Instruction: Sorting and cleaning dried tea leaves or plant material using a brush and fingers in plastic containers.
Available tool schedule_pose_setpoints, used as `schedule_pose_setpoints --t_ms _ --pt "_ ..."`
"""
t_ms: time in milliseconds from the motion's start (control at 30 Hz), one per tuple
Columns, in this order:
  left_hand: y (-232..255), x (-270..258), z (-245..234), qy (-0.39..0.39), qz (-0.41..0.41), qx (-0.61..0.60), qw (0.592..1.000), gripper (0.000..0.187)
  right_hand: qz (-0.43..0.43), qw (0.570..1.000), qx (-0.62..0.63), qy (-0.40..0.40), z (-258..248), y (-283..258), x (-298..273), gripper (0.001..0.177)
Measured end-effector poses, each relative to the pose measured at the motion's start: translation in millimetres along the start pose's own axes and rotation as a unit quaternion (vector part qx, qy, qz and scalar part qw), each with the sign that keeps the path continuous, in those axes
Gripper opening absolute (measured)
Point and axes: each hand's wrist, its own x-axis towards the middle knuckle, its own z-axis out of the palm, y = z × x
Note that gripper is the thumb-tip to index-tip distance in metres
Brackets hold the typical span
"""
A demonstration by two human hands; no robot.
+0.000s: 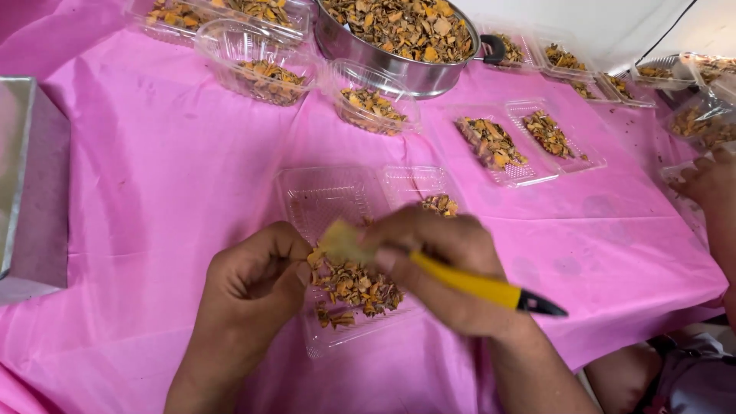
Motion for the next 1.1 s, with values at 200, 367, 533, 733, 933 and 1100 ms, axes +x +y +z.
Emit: schedule_pose_setpoints --t_ms 200,367,533,733,933,1100 --pt "2 -1 7 -0.048 0.027 0.016 0.998 0.013 -0.017 0.999 0.01 -0.028 19 -18 20 0.007" --pt "4 7 12 -0.025 0.11 0.17 0.979 0.007 -0.009 0.999 0.028 -0.013 -1 -15 19 0.007" --pt "3 6 16 0.08 0.041 0.345 0.934 0.013 -0.009 0.993 -0.056 0.106 -47 11 0 0.01" --pt "-2 9 18 0.095 -0.046 0.416 0.903 0.011 0.063 0.971 -0.205 -0.109 -56 27 1 0.019" --pt "4 9 21 0.102 -0.091 0.391 0.91 0.019 -0.003 0.986 -0.06 -0.156 -4 8 30 0.029" --pt "7 11 17 0.103 -0.119 0.349 0.924 0.013 -0.029 0.965 -0.061 -0.255 21 8 57 0.009"
